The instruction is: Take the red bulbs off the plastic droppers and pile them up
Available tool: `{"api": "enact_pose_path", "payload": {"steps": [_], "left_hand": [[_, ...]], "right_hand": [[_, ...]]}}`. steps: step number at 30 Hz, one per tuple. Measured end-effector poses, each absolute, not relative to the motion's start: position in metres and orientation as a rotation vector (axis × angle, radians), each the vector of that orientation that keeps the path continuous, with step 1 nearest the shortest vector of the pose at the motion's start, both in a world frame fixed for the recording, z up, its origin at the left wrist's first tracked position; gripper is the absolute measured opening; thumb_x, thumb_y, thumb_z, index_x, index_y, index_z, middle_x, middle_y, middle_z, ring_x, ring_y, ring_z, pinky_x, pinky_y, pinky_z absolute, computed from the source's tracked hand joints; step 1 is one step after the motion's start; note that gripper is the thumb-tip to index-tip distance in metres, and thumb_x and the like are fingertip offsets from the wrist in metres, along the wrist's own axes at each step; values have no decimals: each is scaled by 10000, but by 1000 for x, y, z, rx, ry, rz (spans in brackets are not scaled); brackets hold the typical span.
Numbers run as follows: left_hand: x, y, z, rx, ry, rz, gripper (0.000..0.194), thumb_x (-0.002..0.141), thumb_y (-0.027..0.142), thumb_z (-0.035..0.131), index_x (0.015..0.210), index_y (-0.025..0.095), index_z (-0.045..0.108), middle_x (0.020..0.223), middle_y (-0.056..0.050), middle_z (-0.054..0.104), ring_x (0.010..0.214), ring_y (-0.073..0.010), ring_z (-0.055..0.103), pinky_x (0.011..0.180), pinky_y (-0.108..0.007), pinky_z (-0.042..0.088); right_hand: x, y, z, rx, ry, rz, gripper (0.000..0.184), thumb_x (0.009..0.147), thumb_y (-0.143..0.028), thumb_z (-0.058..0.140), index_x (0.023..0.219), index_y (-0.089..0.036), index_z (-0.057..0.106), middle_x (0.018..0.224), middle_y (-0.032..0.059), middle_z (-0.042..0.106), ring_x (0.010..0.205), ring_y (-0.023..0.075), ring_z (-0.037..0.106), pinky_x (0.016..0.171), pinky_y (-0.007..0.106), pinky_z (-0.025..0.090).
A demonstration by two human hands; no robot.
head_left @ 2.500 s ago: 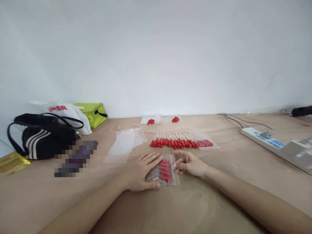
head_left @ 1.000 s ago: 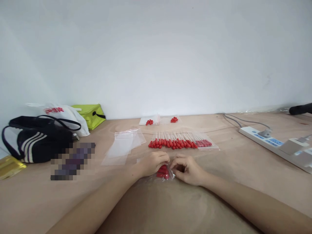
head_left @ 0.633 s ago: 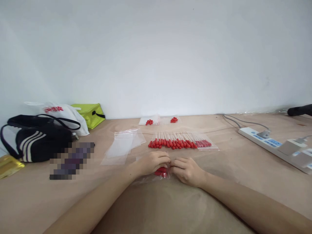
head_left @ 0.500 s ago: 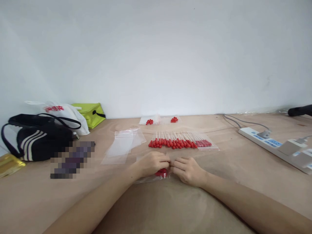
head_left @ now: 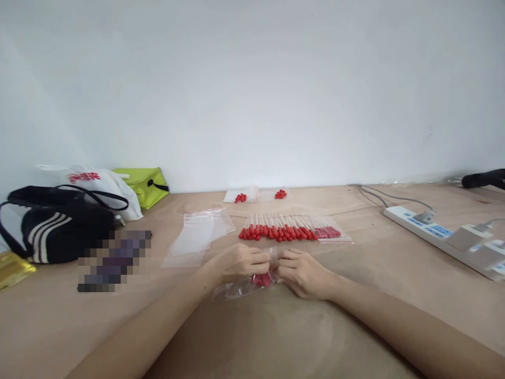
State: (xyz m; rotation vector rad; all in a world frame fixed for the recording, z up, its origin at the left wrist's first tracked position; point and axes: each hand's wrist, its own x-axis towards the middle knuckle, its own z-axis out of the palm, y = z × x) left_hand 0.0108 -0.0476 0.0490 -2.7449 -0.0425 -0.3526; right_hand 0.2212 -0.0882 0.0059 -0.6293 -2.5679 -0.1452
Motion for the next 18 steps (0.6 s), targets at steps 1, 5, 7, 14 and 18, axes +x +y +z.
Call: {"api": "enact_pose_path", "payload": {"steps": [1, 5, 7, 14, 18], "left_hand": [[9, -46, 50, -2729, -33, -381, 255, 888, 117, 313, 774, 155, 538, 864, -47, 619, 652, -105, 538, 532, -223, 388], [0, -52, 43, -2833, -227, -628, 236, 888, 138, 311, 952, 179, 535, 983, -61, 621, 837, -134, 582, 713, -246, 465], [-6, -62, 36, -2938, -580, -792, 240, 888, 177, 327, 1062, 194, 492, 1006, -57, 615, 914, -135, 575, 785, -255, 470], [-24, -91, 23, -3147, -1274, -556, 413, 855, 260, 400, 1264, 233, 349, 1301, -57, 441, 1213, -209, 377, 989, -407, 351], [-22, -89, 22, -3114, -1376, -602, 416, 827, 244, 427, 1239, 204, 383, 1276, -70, 463, 1181, -202, 412, 987, -387, 352]], "right_hand": [[222, -89, 7, -697, -2546, -33, 172, 849, -234, 421, 726, -170, 524, 699, 20, 571, 715, 139, 471, 631, 269, 329], [222, -89, 11, -871, -2375, 461, 166, 844, -276, 440, 770, -177, 552, 714, 11, 580, 723, 128, 491, 700, 276, 362], [220, -87, 11, -940, -2258, 625, 216, 857, -256, 410, 742, -178, 576, 689, 7, 592, 689, 121, 498, 702, 274, 376], [213, -85, 2, -1107, -1996, 847, 93, 696, -264, 627, 754, -199, 659, 737, 12, 634, 712, 142, 538, 667, 268, 405], [214, -86, 1, -1143, -1957, 868, 304, 569, -316, 734, 828, -189, 636, 803, 13, 617, 687, 133, 512, 623, 258, 406]]}}
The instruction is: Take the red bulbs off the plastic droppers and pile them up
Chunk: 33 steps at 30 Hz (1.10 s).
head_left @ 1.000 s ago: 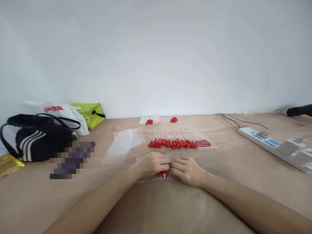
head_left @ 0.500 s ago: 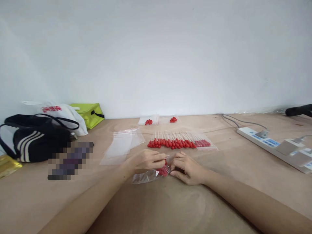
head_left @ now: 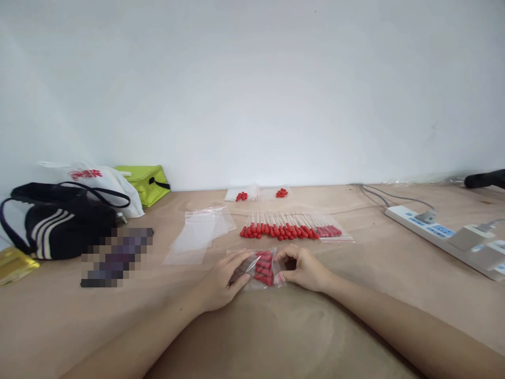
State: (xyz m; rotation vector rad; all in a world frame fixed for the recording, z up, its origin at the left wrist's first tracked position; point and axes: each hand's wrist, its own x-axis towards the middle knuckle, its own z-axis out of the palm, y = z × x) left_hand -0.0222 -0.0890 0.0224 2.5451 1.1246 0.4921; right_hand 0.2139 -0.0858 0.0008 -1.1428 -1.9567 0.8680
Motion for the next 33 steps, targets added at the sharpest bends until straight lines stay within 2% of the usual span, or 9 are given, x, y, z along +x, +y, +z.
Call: {"api": "enact_pose_path", "payload": {"steps": [2, 4, 7, 9, 14, 17, 25, 30, 33], "left_hand": [[-20, -86, 22, 2543, 1146, 548, 407, 802, 243, 461, 1203, 190, 421, 1238, -77, 494, 1143, -204, 446, 972, -376, 366], [-18, -83, 23, 2541, 1158, 579, 392, 790, 261, 481, 1173, 184, 447, 1204, -78, 519, 1110, -207, 471, 955, -371, 379], [-18, -81, 23, 2542, 1145, 590, 373, 794, 298, 487, 1149, 187, 463, 1168, -73, 543, 1070, -207, 499, 927, -365, 398], [-17, -79, 23, 2558, 1144, 602, 359, 793, 306, 493, 1131, 188, 475, 1138, -72, 559, 1041, -206, 516, 907, -364, 409], [-14, -77, 18, 2611, 1199, 675, 293, 791, 320, 500, 1050, 183, 523, 1039, -75, 596, 970, -214, 544, 851, -371, 431], [-11, -78, 16, 2644, 1218, 698, 267, 795, 326, 499, 1013, 179, 546, 1002, -76, 605, 935, -218, 552, 826, -379, 436], [-11, -79, 17, 2633, 1152, 701, 255, 801, 326, 498, 1007, 186, 556, 1002, -68, 597, 930, -202, 551, 831, -356, 438], [-10, -79, 18, 2549, 1089, 729, 245, 805, 279, 485, 1023, 179, 535, 1014, -64, 593, 931, -177, 554, 829, -319, 448], [-11, -79, 19, 2543, 1071, 723, 257, 809, 277, 479, 1043, 185, 533, 1026, -60, 608, 954, -183, 554, 881, -347, 425]], "right_hand": [[214, -86, 2, -1065, -1962, 868, 437, 540, -326, 755, 929, -196, 607, 874, 16, 611, 704, 128, 504, 643, 258, 412], [213, -87, 4, -989, -1983, 861, 491, 546, -337, 755, 989, -206, 590, 953, 27, 602, 757, 136, 512, 670, 260, 415], [210, -87, 7, -970, -2011, 822, 409, 576, -358, 737, 941, -212, 622, 974, 39, 603, 825, 157, 531, 692, 268, 412], [208, -87, 8, -1006, -2030, 771, 357, 577, -386, 731, 872, -206, 642, 891, 33, 608, 796, 158, 535, 694, 277, 405], [206, -85, 9, -1144, -2085, 647, 400, 492, -452, 754, 760, -190, 615, 740, -1, 562, 685, 136, 496, 617, 255, 366], [205, -86, 9, -1195, -2114, 633, 394, 461, -398, 767, 731, -189, 572, 705, -29, 553, 642, 118, 479, 591, 239, 339], [200, -92, 13, -1228, -2141, 593, 201, 548, -156, 595, 718, -184, 491, 688, -29, 537, 642, 111, 473, 624, 239, 350], [204, -91, 14, -1249, -2179, 556, 248, 560, -191, 618, 770, -185, 486, 750, -4, 539, 696, 133, 474, 634, 254, 354], [206, -89, 14, -1220, -2191, 601, 270, 558, -231, 662, 772, -191, 504, 746, -7, 546, 697, 135, 482, 638, 256, 359]]}}
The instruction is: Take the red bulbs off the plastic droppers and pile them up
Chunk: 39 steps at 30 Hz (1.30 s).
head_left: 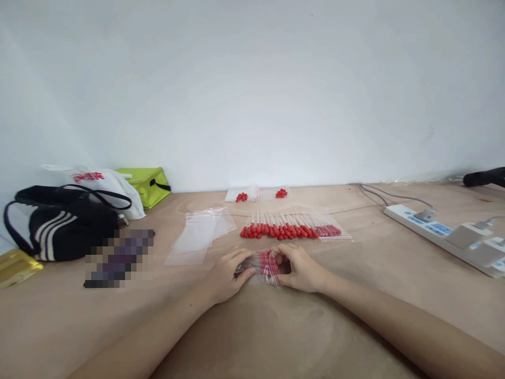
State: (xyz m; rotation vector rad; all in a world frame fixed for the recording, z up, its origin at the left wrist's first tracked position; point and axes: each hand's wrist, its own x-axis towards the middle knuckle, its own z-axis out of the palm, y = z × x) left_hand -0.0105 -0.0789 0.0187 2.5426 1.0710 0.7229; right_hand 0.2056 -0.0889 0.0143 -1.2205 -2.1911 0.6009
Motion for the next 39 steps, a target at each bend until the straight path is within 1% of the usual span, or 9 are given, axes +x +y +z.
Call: {"api": "enact_pose_path", "payload": {"steps": [3, 6, 12, 16, 21, 24, 28, 35, 39], "left_hand": [[-12, -78, 17, 2549, 1073, 700, 273, 815, 285, 472, 1063, 192, 535, 1059, -58, 609, 988, -187, 550, 923, -367, 400], [-13, -77, 14, 2533, 1103, 671, 294, 818, 296, 463, 1083, 192, 537, 1100, -64, 598, 1014, -192, 548, 903, -353, 424], [-13, -76, 13, 2521, 1173, 620, 320, 819, 298, 456, 1110, 190, 536, 1143, -71, 582, 1068, -199, 526, 937, -370, 404], [-13, -77, 15, 2525, 1155, 629, 304, 818, 281, 453, 1091, 185, 548, 1124, -68, 594, 1057, -188, 534, 932, -353, 410], [-13, -77, 15, 2522, 1171, 617, 300, 814, 281, 459, 1077, 176, 557, 1117, -73, 599, 1055, -194, 536, 927, -358, 415], [-13, -77, 15, 2520, 1169, 638, 295, 811, 277, 464, 1076, 189, 559, 1110, -62, 605, 1056, -197, 536, 928, -364, 414], [-14, -77, 15, 2521, 1164, 643, 298, 810, 289, 466, 1073, 188, 562, 1106, -62, 608, 1048, -197, 542, 922, -358, 421], [-16, -78, 16, 2503, 1202, 609, 316, 804, 312, 471, 1089, 206, 555, 1146, -53, 589, 1086, -208, 519, 940, -378, 406], [-18, -76, 18, 2412, 1219, 699, 315, 801, 330, 480, 1073, 191, 556, 1114, -55, 603, 1028, -199, 551, 898, -363, 440]], "right_hand": [[205, -88, 16, -1214, -2191, 619, 246, 531, -205, 673, 718, -188, 513, 731, -10, 546, 676, 128, 480, 620, 246, 363], [204, -89, 17, -1235, -2154, 664, 219, 531, -175, 652, 683, -186, 495, 688, -22, 540, 608, 105, 463, 559, 222, 355], [207, -88, 13, -1098, -2040, 894, 248, 566, -83, 550, 768, -192, 455, 641, -56, 503, 539, 71, 443, 499, 193, 347], [213, -80, 9, -1049, -1837, 1204, 225, 580, -127, 583, 753, -187, 453, 622, -64, 490, 520, 62, 448, 474, 187, 354], [218, -75, 9, -1028, -1543, 1593, 323, 534, -184, 674, 759, -187, 441, 656, -65, 537, 490, 60, 504, 462, 201, 406], [216, -78, 10, -1020, -1484, 1615, 368, 528, -248, 723, 786, -180, 470, 655, -60, 559, 489, 59, 521, 463, 200, 424], [216, -78, 18, -1079, -1479, 1566, 344, 558, -352, 724, 755, -162, 514, 558, -68, 538, 461, 59, 519, 435, 187, 412], [263, -60, 60, -1193, -1564, 1483, 241, 558, -286, 730, 696, -155, 582, 560, -38, 595, 413, 44, 478, 390, 172, 356], [289, -50, 70, -1164, -1394, 1383, 248, 554, -289, 730, 732, -169, 605, 626, -10, 632, 450, 54, 492, 423, 190, 379]]}}
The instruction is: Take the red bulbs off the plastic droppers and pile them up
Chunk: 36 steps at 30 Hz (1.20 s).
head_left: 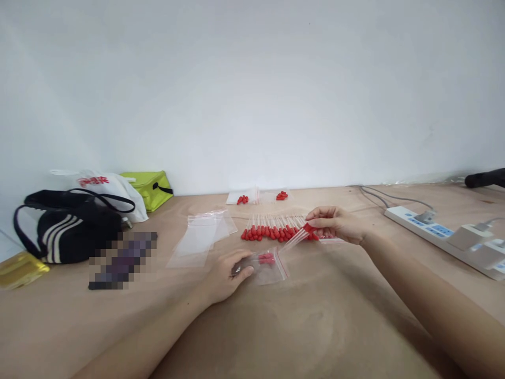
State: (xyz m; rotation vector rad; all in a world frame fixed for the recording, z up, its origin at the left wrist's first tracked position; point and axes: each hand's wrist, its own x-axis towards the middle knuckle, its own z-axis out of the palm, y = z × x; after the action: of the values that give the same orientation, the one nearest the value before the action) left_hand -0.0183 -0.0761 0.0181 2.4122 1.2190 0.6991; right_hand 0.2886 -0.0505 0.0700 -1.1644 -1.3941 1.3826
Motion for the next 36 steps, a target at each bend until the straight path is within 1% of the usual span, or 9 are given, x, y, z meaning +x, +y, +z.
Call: {"api": "enact_pose_path", "payload": {"steps": [4, 8, 13, 17, 20, 24, 30, 34, 36], "left_hand": [[-22, -59, 21, 2342, 1272, 898, 287, 813, 352, 460, 1020, 190, 575, 1060, -54, 612, 989, -189, 560, 865, -351, 458], [-16, -30, 26, 2431, 1281, 902, 348, 783, 352, 508, 1083, 179, 544, 1113, -77, 559, 1052, -206, 511, 932, -386, 400], [7, -2, 25, 2575, 1205, 738, 420, 739, 357, 578, 1124, 195, 527, 1279, -120, 389, 1195, -266, 367, 986, -451, 318], [14, 3, 19, 2588, 1132, 656, 322, 762, 337, 552, 1065, 225, 550, 1276, -95, 378, 1179, -256, 390, 972, -437, 340], [10, 2, 16, 2545, 1167, 702, 287, 784, 295, 519, 1056, 207, 538, 1212, -91, 428, 1095, -228, 469, 937, -404, 382], [6, -1, 16, 2539, 1171, 801, 260, 789, 260, 503, 1036, 182, 524, 1107, -78, 492, 1027, -206, 501, 902, -371, 404], [8, -5, 12, 2509, 1170, 849, 291, 778, 244, 517, 1054, 158, 480, 989, -66, 554, 910, -198, 533, 808, -353, 441], [8, -4, 8, 2469, 1171, 907, 329, 748, 238, 560, 1059, 170, 477, 1023, -65, 563, 934, -201, 535, 823, -353, 435], [8, -3, 7, 2443, 1174, 948, 340, 742, 247, 571, 1060, 168, 479, 1030, -66, 567, 947, -201, 536, 842, -355, 429]], "right_hand": [[286, -37, 64, -1104, -1284, 1088, 287, 572, -365, 713, 760, -181, 600, 695, 14, 648, 535, 78, 525, 504, 223, 422], [259, -20, 54, -1048, -1367, 717, 315, 620, -407, 668, 820, -175, 594, 733, 32, 633, 646, 125, 556, 577, 258, 449], [220, -5, 41, -1013, -1700, 274, 161, 733, -285, 562, 848, -187, 619, 856, 55, 595, 743, 147, 561, 684, 293, 462], [202, -1, 30, -998, -1888, 169, 165, 768, -198, 507, 886, -192, 622, 874, 59, 570, 739, 138, 556, 697, 282, 461], [196, 1, 21, -998, -1969, 107, 185, 770, -160, 498, 900, -191, 626, 882, 61, 556, 768, 144, 551, 735, 289, 456], [190, 0, 12, -1025, -2098, 24, 215, 773, -145, 498, 933, -201, 631, 916, 66, 537, 788, 151, 540, 739, 288, 446], [185, -9, 14, -1112, -2305, -76, 311, 782, -192, 529, 1087, -234, 572, 987, 70, 525, 849, 163, 518, 742, 290, 413], [186, -17, 20, -1175, -2344, -206, 381, 742, -321, 600, 1111, -239, 552, 960, 73, 564, 903, 218, 495, 765, 355, 362], [188, -21, 20, -1190, -2268, -206, 387, 728, -376, 609, 1081, -226, 566, 937, 74, 578, 897, 225, 493, 760, 360, 346]]}}
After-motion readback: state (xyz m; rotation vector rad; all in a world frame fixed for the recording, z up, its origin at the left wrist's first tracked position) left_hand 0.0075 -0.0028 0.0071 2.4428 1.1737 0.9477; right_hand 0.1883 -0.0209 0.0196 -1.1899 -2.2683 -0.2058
